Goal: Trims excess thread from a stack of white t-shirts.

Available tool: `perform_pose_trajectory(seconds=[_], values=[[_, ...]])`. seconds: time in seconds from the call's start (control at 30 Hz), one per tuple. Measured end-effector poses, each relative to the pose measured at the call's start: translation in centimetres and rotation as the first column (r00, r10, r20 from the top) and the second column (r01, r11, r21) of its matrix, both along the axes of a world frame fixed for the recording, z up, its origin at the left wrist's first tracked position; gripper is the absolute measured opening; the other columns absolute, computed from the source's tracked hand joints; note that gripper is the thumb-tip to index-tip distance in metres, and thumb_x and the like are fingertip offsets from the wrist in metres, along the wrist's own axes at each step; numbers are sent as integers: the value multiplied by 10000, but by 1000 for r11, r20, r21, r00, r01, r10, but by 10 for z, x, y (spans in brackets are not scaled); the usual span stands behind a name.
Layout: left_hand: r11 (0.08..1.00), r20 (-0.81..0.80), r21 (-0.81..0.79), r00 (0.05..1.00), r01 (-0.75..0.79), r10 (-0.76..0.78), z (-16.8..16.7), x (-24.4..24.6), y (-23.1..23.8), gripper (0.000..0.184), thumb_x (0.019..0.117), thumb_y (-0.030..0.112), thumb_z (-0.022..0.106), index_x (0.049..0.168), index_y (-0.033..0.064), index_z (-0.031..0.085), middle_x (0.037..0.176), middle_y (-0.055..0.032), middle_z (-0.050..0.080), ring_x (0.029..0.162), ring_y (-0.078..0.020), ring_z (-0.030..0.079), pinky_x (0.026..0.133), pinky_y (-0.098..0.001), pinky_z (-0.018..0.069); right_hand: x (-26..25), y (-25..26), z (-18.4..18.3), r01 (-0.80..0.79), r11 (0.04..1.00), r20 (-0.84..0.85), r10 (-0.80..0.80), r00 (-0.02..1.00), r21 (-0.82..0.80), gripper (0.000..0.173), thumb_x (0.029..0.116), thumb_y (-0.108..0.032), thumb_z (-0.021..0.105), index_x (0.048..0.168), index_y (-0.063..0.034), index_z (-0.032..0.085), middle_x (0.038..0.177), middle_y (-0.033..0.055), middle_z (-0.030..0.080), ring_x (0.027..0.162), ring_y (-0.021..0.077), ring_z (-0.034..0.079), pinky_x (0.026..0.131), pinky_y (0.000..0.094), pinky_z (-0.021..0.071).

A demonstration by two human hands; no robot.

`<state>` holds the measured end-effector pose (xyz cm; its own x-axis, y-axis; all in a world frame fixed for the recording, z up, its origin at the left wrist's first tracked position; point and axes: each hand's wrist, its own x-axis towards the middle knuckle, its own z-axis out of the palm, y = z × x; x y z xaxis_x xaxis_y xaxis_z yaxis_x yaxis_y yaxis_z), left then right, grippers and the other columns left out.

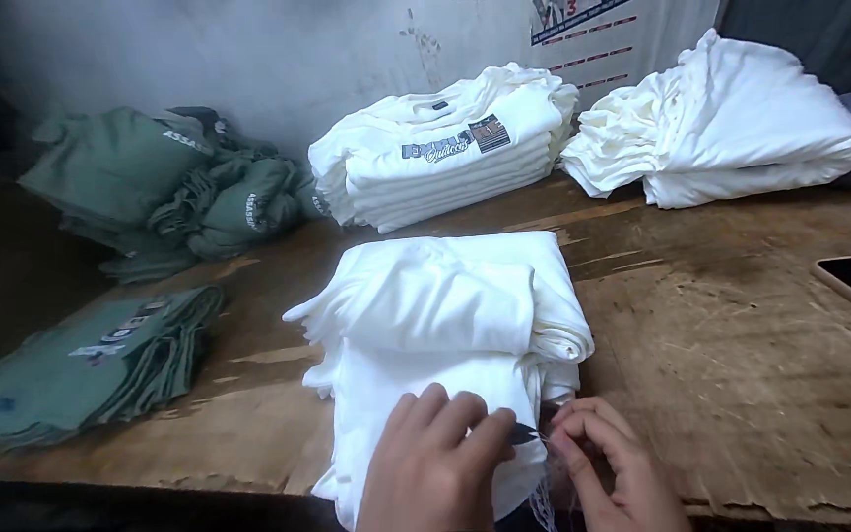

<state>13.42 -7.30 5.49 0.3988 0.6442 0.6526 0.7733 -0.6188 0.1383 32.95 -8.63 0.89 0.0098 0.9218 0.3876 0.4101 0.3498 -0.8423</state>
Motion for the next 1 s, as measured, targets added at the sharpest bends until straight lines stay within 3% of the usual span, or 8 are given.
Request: perform_pose_trajectory(seconds=[0.27, 0.4, 0.47, 0.57, 0.73, 0.83, 0.9, 1.0], values=[[984, -212, 168, 973, -54, 90, -1, 30, 4, 121, 899, 154, 656, 854, 167, 768, 760, -5, 645, 674, -211, 575, 608, -372, 401, -7, -3, -12, 115, 950, 6, -122, 992, 289, 210, 1012, -180, 602, 860, -54, 673, 1027, 97, 603, 976, 59, 590, 841, 141, 499], [970, -20, -242, 999, 24, -30, 4, 8, -6, 227, 910, 246, 738, 1114, 150, 752, 956, -84, 676, 856, -278, 648, 712, -451, 506, 9, -11, -6, 24, 979, 75, -41, 996, 204, 179, 873, -164, 765, 973, -25, 713, 1060, 139, 679, 1014, 176, 650, 863, 300, 549], [939, 98, -332, 994, 85, -56, -4, -2, -3, 187, 847, 147, 745, 1032, 121, 748, 902, -80, 653, 823, -241, 646, 705, -421, 514, 4, -11, -8, 6, 985, 51, -15, 999, 170, 382, 819, -199, 844, 1081, 18, 670, 1096, 169, 665, 991, 168, 655, 828, 278, 566], [905, 312, -354, 942, 236, -124, -13, -10, 10, 139, 881, 71, 655, 974, 105, 753, 949, -9, 680, 831, -40, 647, 710, -186, 554, -24, 1, -18, 54, 955, -202, 6, 979, 292, 262, 829, -112, 827, 1032, -9, 698, 1065, 119, 644, 988, 88, 652, 795, 184, 582], [897, 505, -377, 863, 232, -11, -10, -5, 33, 159, 997, 149, 547, 995, 140, 706, 808, 96, 653, 682, 36, 581, 594, -134, 478, -51, 35, -10, 65, 965, -639, 118, 760, 255, 153, 997, 27, 545, 1083, 41, 671, 916, 9, 725, 812, 36, 692, 736, 196, 598], [845, 565, -471, 822, 252, 70, -9, -4, 44, 181, 1012, 182, 543, 1095, 143, 699, 811, 82, 668, 664, -3, 596, 579, -159, 481, -41, 38, -14, -64, 948, -424, 199, 884, 312, 414, 941, -228, 744, 1207, 61, 614, 1056, 42, 642, 928, 42, 625, 778, 194, 562], [832, 596, -474, 800, 288, 62, -10, -6, 42, 200, 990, 197, 590, 1149, 138, 696, 807, 71, 683, 655, -20, 611, 567, -166, 490, -33, 26, -20, 79, 912, -204, 5, 979, 403, 244, 849, -171, 813, 1049, -38, 769, 991, 61, 696, 890, 43, 659, 745, 162, 568], [866, 572, -364, 816, 343, -83, -14, -12, 30, 446, 901, 320, 768, 1266, 78, 680, 976, 36, 712, 843, -39, 682, 704, -198, 589, -13, 6, -27, 226, 787, -121, -192, 974, 574, 56, 932, -123, 735, 964, -155, 767, 892, -40, 672, 874, 27, 622, 857, 188, 506]])
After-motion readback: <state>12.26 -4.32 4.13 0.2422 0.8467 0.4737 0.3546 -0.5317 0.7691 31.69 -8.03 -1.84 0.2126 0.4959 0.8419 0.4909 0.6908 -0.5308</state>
